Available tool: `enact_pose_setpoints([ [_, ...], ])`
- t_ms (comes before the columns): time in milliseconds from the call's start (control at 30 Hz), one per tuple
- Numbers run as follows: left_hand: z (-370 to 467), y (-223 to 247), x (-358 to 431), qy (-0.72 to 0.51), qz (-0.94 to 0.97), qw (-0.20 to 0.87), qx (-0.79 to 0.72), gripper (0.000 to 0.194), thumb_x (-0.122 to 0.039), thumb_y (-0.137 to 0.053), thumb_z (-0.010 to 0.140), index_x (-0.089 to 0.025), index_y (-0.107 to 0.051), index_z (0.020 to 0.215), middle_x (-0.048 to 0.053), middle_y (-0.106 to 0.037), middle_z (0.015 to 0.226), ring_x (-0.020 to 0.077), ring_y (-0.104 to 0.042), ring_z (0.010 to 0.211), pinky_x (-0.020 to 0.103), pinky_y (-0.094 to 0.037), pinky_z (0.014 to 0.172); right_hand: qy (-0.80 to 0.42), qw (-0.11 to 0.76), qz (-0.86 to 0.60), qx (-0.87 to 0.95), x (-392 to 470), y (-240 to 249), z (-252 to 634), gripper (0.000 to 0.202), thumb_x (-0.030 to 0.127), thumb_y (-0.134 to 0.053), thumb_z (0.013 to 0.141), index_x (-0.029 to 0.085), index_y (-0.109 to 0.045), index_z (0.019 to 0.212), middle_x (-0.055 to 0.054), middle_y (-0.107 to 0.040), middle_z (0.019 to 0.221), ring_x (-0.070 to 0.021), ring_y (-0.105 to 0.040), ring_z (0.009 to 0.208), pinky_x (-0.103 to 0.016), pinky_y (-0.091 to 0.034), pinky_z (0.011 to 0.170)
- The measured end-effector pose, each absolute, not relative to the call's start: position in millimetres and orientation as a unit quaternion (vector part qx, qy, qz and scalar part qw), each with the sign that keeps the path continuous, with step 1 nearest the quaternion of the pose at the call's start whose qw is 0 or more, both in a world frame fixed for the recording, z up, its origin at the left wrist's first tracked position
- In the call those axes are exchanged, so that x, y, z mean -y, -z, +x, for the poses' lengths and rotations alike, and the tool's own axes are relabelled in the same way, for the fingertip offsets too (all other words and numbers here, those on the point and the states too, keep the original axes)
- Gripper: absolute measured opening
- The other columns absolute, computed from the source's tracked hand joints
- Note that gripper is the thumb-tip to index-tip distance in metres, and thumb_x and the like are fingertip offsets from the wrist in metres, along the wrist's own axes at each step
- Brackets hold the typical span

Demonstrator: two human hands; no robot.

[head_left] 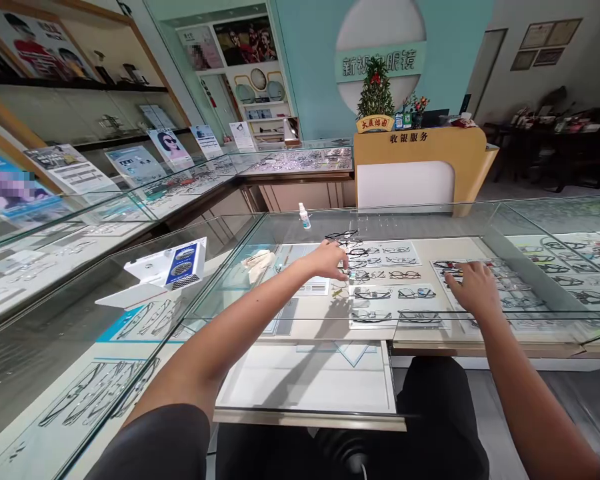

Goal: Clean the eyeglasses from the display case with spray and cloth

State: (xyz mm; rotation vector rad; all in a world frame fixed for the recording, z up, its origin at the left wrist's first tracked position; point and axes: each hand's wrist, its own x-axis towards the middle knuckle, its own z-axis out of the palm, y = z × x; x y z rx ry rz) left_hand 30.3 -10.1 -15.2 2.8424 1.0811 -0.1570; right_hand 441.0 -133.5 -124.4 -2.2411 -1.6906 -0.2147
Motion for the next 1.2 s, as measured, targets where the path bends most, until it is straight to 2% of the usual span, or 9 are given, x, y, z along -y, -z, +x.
enact_pose_setpoints([
  [100, 32, 18, 7, 0.067, 0.929, 0.055, -0.360, 0.024, -0.047, -0.082, 0.085, -0.024, -0.082, 0.092, 0.007, -0.081, 0.106, 0.0304, -0.059, 0.115, 0.039, -0.032, 0.098, 0.074, 0.165, -0.789, 0.588, 135, 124, 440, 0.064, 0.053, -0.039, 0.107, 0.010, -0.068, 0.145, -0.025, -0.063, 0.144, -0.0432, -0.057, 0.135, -0.055, -0.047, 0.112],
  [300, 27, 21, 17, 0.051, 0.921, 0.064, -0.382, 0.012, -0.033, -0.077, 0.089, -0.025, -0.084, 0.095, 0.006, -0.083, 0.105, 0.0302, -0.057, 0.116, 0.040, -0.031, 0.098, 0.059, 0.165, -0.790, 0.588, 136, 122, 438, 0.067, 0.055, -0.036, 0.108, 0.009, -0.067, 0.145, -0.026, -0.062, 0.146, -0.0448, -0.055, 0.138, -0.055, -0.047, 0.112],
  [533, 8, 13, 50, 0.041, 0.910, 0.064, -0.408, 0.014, -0.021, -0.071, 0.092, -0.021, -0.084, 0.098, 0.007, -0.084, 0.103, 0.0298, -0.058, 0.117, 0.042, -0.031, 0.101, 0.050, 0.163, -0.790, 0.589, 136, 123, 442, 0.070, 0.059, -0.037, 0.106, 0.010, -0.066, 0.147, -0.027, -0.060, 0.148, -0.0462, -0.054, 0.138, -0.057, -0.046, 0.112],
  [700, -16, -11, 103, 0.024, 0.909, 0.089, -0.407, 0.016, -0.031, -0.069, 0.096, -0.025, -0.084, 0.095, 0.005, -0.084, 0.108, 0.0303, -0.059, 0.116, 0.044, -0.034, 0.104, 0.052, 0.163, -0.788, 0.592, 137, 124, 443, 0.069, 0.057, -0.039, 0.106, 0.010, -0.066, 0.148, -0.027, -0.061, 0.148, -0.0470, -0.054, 0.138, -0.058, -0.046, 0.114],
  [833, -36, -15, 158, 0.081, 0.888, 0.243, -0.383, 0.012, -0.040, -0.075, 0.094, -0.034, -0.084, 0.097, 0.002, -0.083, 0.109, 0.0292, -0.065, 0.116, 0.039, -0.045, 0.099, 0.059, 0.161, -0.786, 0.594, 136, 125, 443, 0.068, 0.055, -0.039, 0.106, 0.009, -0.066, 0.148, -0.028, -0.061, 0.148, -0.0467, -0.054, 0.138, -0.058, -0.046, 0.113],
  [933, -45, 10, 185, 0.125, 0.856, 0.336, -0.373, 0.013, -0.042, -0.081, 0.088, -0.035, -0.086, 0.097, 0.004, -0.081, 0.109, 0.0284, -0.070, 0.107, 0.035, -0.049, 0.082, 0.062, 0.160, -0.784, 0.597, 136, 126, 443, 0.069, 0.056, -0.039, 0.106, 0.008, -0.066, 0.147, -0.029, -0.061, 0.147, -0.0471, -0.054, 0.139, -0.057, -0.045, 0.113],
  [1033, -49, 53, 187, 0.151, 0.841, 0.346, -0.388, 0.010, -0.039, -0.085, 0.085, -0.033, -0.086, 0.093, 0.003, -0.081, 0.103, 0.0270, -0.072, 0.101, 0.033, -0.047, 0.074, 0.061, 0.167, -0.785, 0.593, 135, 127, 444, 0.067, 0.056, -0.039, 0.106, 0.009, -0.067, 0.147, -0.029, -0.062, 0.146, -0.0478, -0.054, 0.139, -0.058, -0.045, 0.111],
  [1100, -51, 83, 175, 0.159, 0.852, 0.309, -0.391, 0.007, -0.035, -0.085, 0.086, -0.032, -0.085, 0.091, 0.003, -0.081, 0.097, 0.0256, -0.072, 0.100, 0.031, -0.047, 0.076, 0.056, 0.167, -0.788, 0.590, 135, 126, 444, 0.066, 0.056, -0.040, 0.107, 0.010, -0.066, 0.147, -0.029, -0.061, 0.147, -0.0479, -0.053, 0.140, -0.058, -0.044, 0.112],
  [1200, -52, 124, 145, 0.139, 0.865, 0.232, -0.422, 0.007, -0.026, -0.084, 0.086, -0.028, -0.085, 0.092, 0.004, -0.083, 0.098, 0.0267, -0.070, 0.107, 0.034, -0.047, 0.092, 0.044, 0.157, -0.791, 0.589, 135, 124, 444, 0.069, 0.057, -0.038, 0.108, 0.009, -0.064, 0.150, -0.030, -0.058, 0.150, -0.0461, -0.050, 0.145, -0.056, -0.041, 0.114],
])
